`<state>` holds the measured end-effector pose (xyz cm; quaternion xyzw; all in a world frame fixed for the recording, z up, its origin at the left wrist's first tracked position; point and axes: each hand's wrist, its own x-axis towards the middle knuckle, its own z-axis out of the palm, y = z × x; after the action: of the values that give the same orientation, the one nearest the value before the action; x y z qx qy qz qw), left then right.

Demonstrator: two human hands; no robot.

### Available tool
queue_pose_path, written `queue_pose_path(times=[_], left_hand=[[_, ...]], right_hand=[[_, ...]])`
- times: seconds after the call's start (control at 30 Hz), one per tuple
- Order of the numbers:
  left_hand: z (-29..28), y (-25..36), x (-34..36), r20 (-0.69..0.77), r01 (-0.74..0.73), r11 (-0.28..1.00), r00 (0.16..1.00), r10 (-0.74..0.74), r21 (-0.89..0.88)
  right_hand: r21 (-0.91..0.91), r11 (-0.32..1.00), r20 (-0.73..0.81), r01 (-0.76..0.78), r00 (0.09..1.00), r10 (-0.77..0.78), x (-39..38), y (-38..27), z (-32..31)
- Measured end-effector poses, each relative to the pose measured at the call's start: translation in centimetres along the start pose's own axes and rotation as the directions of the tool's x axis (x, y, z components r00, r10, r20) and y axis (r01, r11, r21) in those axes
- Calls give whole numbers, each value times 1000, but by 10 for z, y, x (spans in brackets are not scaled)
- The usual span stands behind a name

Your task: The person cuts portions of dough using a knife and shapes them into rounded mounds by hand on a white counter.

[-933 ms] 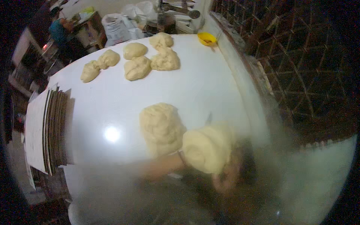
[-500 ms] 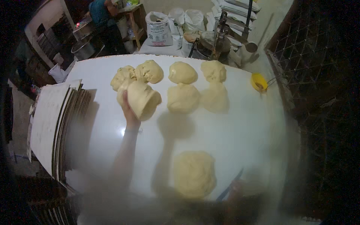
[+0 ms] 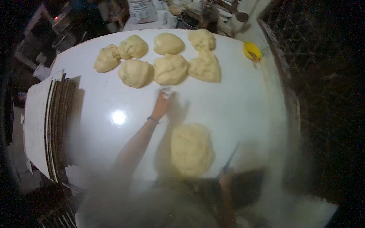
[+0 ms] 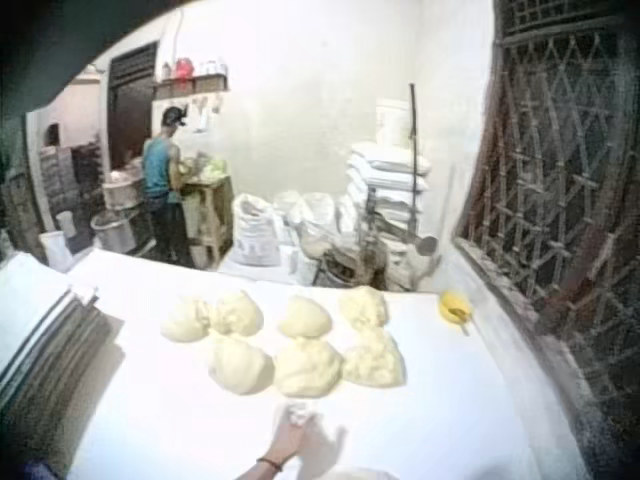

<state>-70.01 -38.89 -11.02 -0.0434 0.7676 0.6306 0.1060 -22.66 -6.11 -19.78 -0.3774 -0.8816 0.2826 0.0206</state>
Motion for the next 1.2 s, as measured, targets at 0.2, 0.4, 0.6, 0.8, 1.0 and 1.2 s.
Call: queue_pose_path(times=[0.2,0.4,0.6,0.8,1.0,1.2], left_hand=[[115,41,-130,539,-398,545,834,-121,738],[18,7,-273,416,-542,658,836,359,522],[-80,-69,-421,-41,-95,972,994,106,216],[-9,28,-281,445,-332,709,895,29,622],[-47,22,-265,595,-212,862,795,-122,460],[-119,-8,-285,423,249,959,890,-171,-137]], right_hand=[[447,835,176,-321,947,270,-22,-10,-11],[420,892,123,-171,984,131,-51,-16,1],[477,878,248,-52,966,-78,-45,-56,29],[530,844,170,-86,986,-6,-20,-74,59],[624,626,543,-468,836,84,-32,-180,13],[658,668,456,-347,890,13,-48,-276,19]])
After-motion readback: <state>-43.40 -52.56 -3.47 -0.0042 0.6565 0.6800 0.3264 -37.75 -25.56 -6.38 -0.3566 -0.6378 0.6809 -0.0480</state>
